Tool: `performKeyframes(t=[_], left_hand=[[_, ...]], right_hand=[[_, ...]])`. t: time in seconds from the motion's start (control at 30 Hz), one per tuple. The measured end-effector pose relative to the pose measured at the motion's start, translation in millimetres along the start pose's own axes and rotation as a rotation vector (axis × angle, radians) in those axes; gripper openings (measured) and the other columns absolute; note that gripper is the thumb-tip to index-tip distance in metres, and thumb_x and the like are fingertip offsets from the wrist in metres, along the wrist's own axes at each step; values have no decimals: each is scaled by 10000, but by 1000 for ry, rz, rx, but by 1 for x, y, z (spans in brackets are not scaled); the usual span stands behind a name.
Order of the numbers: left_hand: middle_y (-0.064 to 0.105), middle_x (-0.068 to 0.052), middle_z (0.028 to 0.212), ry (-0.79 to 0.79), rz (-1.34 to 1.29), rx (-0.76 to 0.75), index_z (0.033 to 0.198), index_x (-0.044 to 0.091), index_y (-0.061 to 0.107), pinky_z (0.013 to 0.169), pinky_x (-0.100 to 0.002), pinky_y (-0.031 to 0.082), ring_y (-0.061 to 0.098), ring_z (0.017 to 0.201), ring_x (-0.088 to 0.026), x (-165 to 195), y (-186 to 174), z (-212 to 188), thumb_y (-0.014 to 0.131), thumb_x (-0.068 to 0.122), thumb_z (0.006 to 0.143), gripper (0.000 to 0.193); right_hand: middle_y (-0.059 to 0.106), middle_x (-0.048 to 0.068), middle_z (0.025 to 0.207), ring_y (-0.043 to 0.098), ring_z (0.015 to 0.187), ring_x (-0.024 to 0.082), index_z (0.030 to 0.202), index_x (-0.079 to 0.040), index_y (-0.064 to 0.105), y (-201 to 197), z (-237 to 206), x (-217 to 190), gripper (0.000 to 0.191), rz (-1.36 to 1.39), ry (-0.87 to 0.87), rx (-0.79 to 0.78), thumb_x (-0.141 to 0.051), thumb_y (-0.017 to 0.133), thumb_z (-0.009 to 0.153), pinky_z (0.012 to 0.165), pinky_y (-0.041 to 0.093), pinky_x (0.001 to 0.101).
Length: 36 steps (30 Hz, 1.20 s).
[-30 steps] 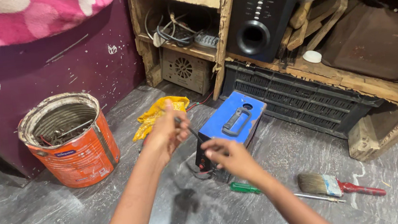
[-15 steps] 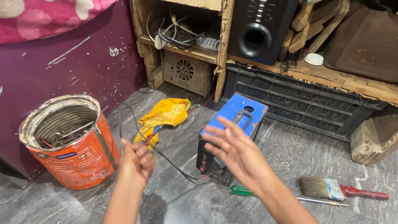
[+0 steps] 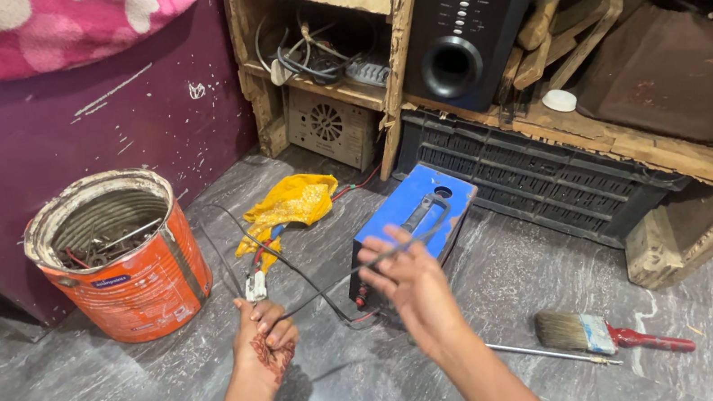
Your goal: The person uses a screwdriver to unscrew and open the casing of a blue inverter unit on the floor, handles its wires, then brushes dust off the unit with a paintbrush while turning it over to reach different sides. They then set the unit aside and sort through metal parts in a bucket.
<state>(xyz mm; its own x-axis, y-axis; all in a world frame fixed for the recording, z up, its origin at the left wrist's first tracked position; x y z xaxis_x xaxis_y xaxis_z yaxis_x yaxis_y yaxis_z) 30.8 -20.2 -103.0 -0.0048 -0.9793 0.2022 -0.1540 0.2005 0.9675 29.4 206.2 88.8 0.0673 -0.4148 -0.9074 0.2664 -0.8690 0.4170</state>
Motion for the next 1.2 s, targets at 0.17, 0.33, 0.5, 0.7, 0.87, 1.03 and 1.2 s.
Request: performKeyframes(t=[0.17,0.33,0.5,0.7,0.87,1.03,1.2], left_hand=[[398,27,593,2,257,322,878,148,471,464,-270,297,382,471,-119,-12,-34,-8,375,669,996,543],[535,-214,1159,16,811,660,1436,48,352,646,-359,431,604,956,-343,-18,-38,-14,446,653,967,771],[167,-268,1551,452,1813,840,1569,62,251,1079,-609,377,291,1434,-455,-3,44,-39,662,543,920,906],[456,-255,1462,1274,2213,388,1260,139,676,1015,-673,339,417,1372,-466,-32,170,-82,640,420,890,466],[796,-103,825,524,1470,4,1083,36,777,666,-313,589,764,731,-168,-52,194,-64,663,215,921,267],[807,-94,760,514,1366,31,1039,2,800,572,-253,585,755,629,-112,-50,191,-63,723,124,882,213],[798,-114,755,455,1296,59,1040,-20,798,553,-275,598,751,610,-140,-48,176,-52,727,122,875,229]], right_hand=[[665,150,1079,663,1003,224,1334,39,537,0,5,-25,383,-136,-203,40,-228,435,1079,852,583,384],[715,155,1012,696,911,208,1255,69,612,12,1,-21,354,-196,-226,-134,-193,439,1092,790,575,344],[730,194,1100,712,922,212,1303,51,582,13,-1,-21,389,-120,-159,-168,-213,429,1061,773,593,346],[711,215,1196,719,1012,247,1364,49,552,8,7,-38,414,-42,-155,-183,-214,475,1054,830,587,350],[694,125,1269,688,1002,151,1354,7,602,8,13,-36,414,-211,-178,-152,-216,517,1014,811,581,314],[664,103,1068,660,818,132,1282,6,670,-8,22,-34,371,-378,-264,33,-72,680,919,717,589,288],[741,98,893,712,758,141,1102,50,714,-20,31,-32,232,-311,-233,117,-49,715,893,687,607,291]])
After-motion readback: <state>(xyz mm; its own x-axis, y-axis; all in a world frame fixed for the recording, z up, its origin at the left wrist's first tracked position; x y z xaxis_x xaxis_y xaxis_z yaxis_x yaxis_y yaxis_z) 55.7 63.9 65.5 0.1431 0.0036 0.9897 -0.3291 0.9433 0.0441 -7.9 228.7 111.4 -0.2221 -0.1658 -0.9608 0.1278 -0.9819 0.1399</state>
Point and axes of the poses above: each hand's wrist, its own z-axis towards the middle knuckle, its own y-axis out of the palm, x = y × z, the point moved 5 cm from there along z, towards the middle knuckle
